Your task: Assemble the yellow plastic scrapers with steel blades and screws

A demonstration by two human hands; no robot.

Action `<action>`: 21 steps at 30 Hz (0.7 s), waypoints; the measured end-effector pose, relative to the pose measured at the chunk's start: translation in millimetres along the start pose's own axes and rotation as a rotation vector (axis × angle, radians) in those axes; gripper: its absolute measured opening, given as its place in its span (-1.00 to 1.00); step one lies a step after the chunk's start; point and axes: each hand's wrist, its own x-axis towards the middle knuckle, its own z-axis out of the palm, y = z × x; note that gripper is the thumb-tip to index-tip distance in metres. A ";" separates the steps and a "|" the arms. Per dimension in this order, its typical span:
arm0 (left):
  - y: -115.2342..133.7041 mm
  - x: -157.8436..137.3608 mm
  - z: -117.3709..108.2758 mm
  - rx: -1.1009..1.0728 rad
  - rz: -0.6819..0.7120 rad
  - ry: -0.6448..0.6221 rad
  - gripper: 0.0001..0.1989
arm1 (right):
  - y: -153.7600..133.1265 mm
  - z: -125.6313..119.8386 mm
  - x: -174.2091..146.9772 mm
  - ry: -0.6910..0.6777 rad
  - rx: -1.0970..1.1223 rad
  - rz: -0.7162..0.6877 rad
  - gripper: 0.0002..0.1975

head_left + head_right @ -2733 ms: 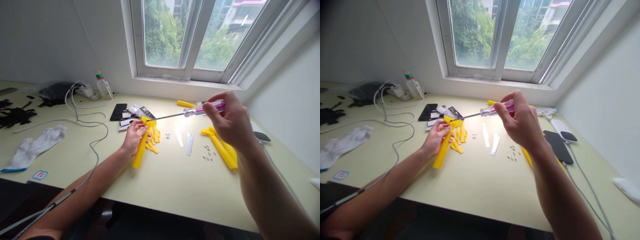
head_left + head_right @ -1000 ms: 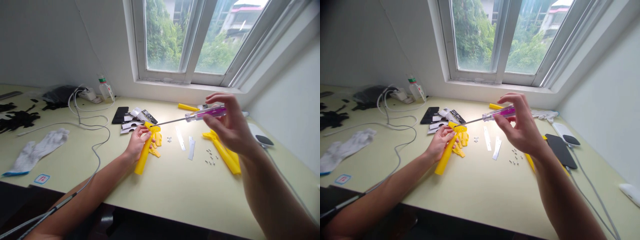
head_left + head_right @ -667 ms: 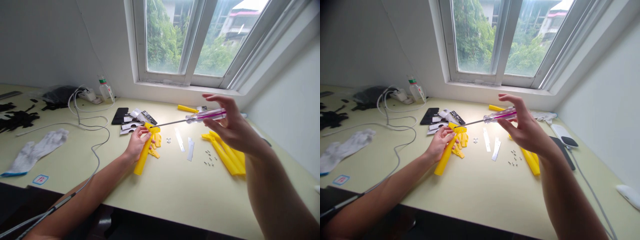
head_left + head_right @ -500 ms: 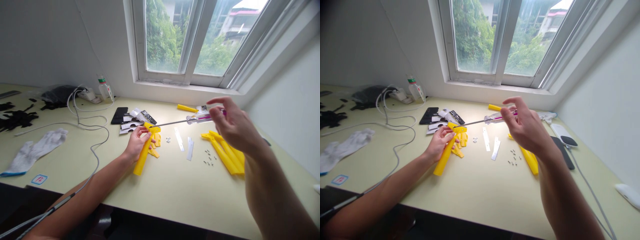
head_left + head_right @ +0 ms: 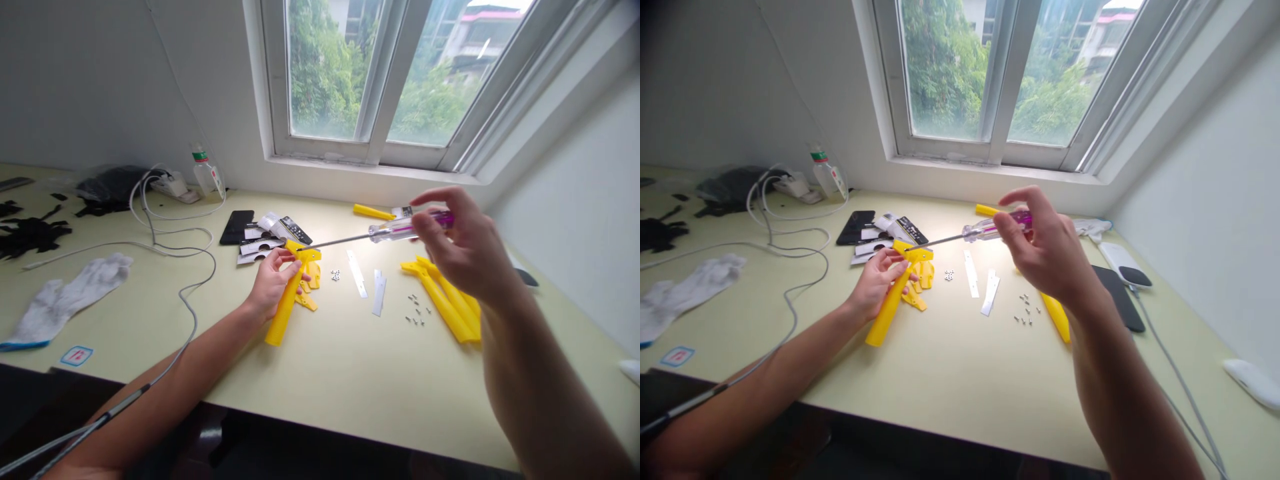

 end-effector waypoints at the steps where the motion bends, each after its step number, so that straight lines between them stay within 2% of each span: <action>1: -0.3 -0.2 0.2 -0.001 -0.002 0.004 -0.53 | -0.1 -0.4 0.1 -0.040 0.033 -0.026 -0.57; 3: -0.7 -0.4 0.3 -0.002 -0.009 0.009 -0.53 | 0.4 -0.5 0.2 -0.084 0.051 -0.065 -0.52; 5: -0.5 -0.3 0.3 -0.002 -0.010 0.010 -0.54 | 1.3 0.3 0.3 0.005 -0.017 -0.036 -0.64; 7: 0.0 0.2 0.1 -0.006 -0.007 0.012 -0.55 | 2.1 1.4 0.4 0.061 -0.051 0.002 -0.65; 10: 0.9 0.9 -0.2 -0.018 0.002 0.018 -0.54 | 2.2 2.5 0.7 -0.052 0.034 -0.052 -0.51; 12: 1.0 1.1 -0.3 -0.014 -0.003 0.018 -0.54 | 1.5 3.0 0.7 -0.040 0.016 -0.071 -0.57; 15: 0.1 1.1 -0.6 -0.005 -0.006 0.019 -0.55 | 0.6 2.9 0.3 0.044 -0.057 -0.007 -0.68; 19: -0.8 1.2 -1.1 0.004 0.000 0.040 -0.55 | 0.5 1.9 0.1 -0.119 0.046 -0.050 -0.53; 21: -0.7 0.5 -0.3 0.004 -0.012 0.030 -0.55 | -0.9 1.7 0.1 -0.072 0.023 -0.085 -0.63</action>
